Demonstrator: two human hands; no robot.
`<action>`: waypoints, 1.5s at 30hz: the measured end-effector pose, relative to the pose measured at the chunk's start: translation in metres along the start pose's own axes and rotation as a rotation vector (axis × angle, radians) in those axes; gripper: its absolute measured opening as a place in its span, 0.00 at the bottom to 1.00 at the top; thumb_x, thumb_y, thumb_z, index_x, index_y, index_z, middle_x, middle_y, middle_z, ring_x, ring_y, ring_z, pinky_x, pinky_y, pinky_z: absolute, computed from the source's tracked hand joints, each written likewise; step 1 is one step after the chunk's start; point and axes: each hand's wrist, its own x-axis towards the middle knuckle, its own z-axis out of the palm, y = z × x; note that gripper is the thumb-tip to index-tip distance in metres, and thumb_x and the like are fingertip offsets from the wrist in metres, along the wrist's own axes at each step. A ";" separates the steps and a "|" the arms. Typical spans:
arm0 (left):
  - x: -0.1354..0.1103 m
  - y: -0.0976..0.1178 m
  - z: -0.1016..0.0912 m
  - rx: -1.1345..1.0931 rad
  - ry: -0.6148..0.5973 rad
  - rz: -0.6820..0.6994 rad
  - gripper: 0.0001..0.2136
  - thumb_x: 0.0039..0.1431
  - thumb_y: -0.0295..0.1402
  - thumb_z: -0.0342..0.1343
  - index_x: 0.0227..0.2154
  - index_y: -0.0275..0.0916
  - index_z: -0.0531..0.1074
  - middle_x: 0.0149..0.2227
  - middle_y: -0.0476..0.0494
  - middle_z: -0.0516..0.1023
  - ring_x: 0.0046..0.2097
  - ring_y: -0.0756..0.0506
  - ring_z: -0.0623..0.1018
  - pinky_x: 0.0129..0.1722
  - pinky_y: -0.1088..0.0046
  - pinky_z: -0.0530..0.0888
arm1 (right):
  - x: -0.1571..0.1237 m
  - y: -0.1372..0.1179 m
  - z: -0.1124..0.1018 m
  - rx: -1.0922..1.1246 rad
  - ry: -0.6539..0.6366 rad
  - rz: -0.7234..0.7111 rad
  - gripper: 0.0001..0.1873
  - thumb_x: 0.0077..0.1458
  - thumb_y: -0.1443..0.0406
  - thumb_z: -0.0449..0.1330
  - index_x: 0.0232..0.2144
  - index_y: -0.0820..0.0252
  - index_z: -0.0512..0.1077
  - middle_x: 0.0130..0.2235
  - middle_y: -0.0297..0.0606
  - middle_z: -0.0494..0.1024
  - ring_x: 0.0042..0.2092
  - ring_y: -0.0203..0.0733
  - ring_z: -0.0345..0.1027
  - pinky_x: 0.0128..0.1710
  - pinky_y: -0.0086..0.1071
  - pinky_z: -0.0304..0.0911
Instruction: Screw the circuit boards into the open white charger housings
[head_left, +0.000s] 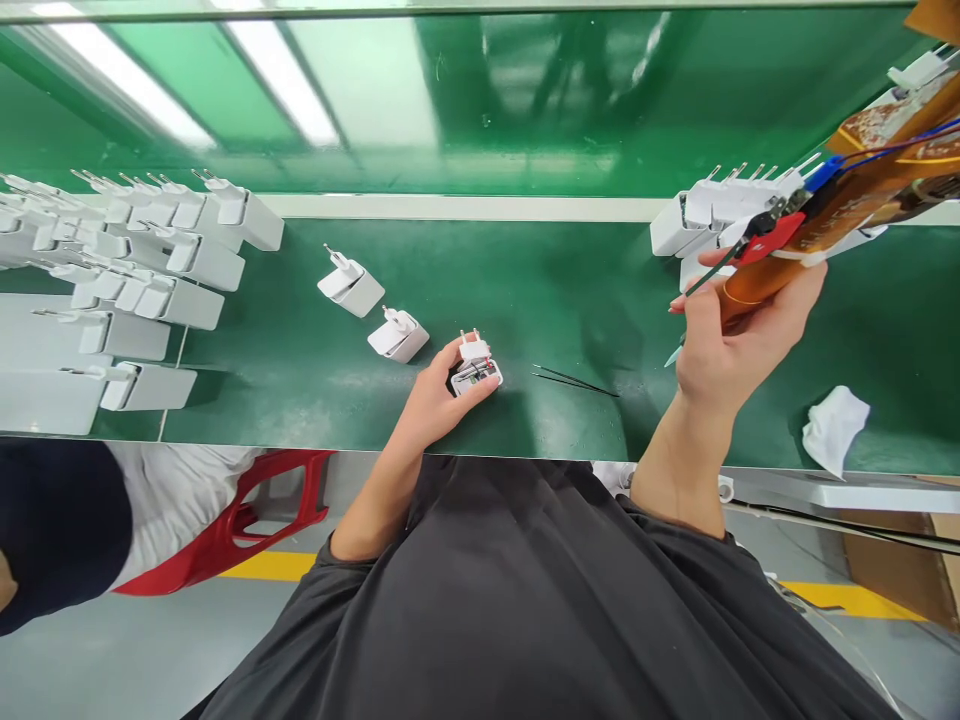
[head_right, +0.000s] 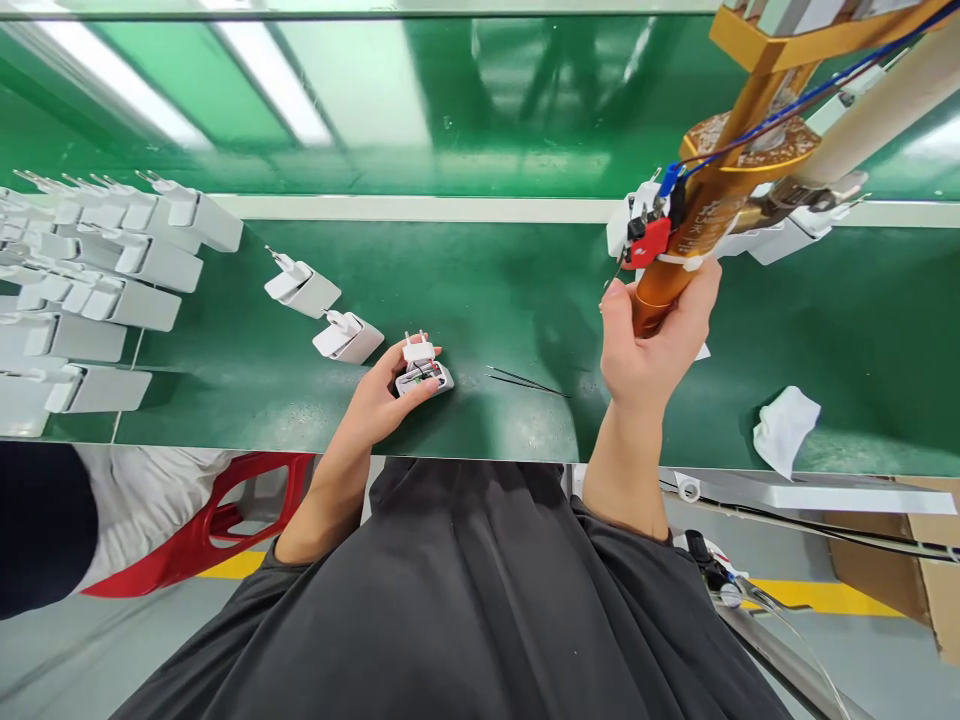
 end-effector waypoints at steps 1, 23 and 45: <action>0.003 0.000 0.003 -0.082 0.007 -0.002 0.27 0.57 0.43 0.61 0.58 0.42 0.64 0.52 0.40 0.77 0.51 0.44 0.77 0.51 0.68 0.73 | 0.000 -0.001 0.001 -0.002 -0.004 -0.004 0.20 0.49 0.68 0.61 0.46 0.55 0.67 0.39 0.35 0.76 0.25 0.28 0.65 0.27 0.28 0.65; -0.004 0.007 0.001 0.477 0.116 0.518 0.22 0.68 0.31 0.49 0.63 0.38 0.60 0.51 0.41 0.78 0.49 0.44 0.69 0.55 0.63 0.67 | -0.008 0.004 0.002 -0.102 -0.011 0.072 0.19 0.55 0.54 0.61 0.47 0.52 0.64 0.37 0.34 0.74 0.27 0.34 0.67 0.29 0.35 0.69; -0.018 0.013 0.038 0.639 0.384 0.457 0.12 0.62 0.40 0.58 0.43 0.38 0.71 0.38 0.44 0.80 0.40 0.45 0.78 0.45 0.68 0.71 | -0.011 0.001 0.003 -0.113 0.004 0.155 0.22 0.53 0.57 0.63 0.47 0.57 0.64 0.33 0.33 0.74 0.28 0.36 0.68 0.31 0.35 0.70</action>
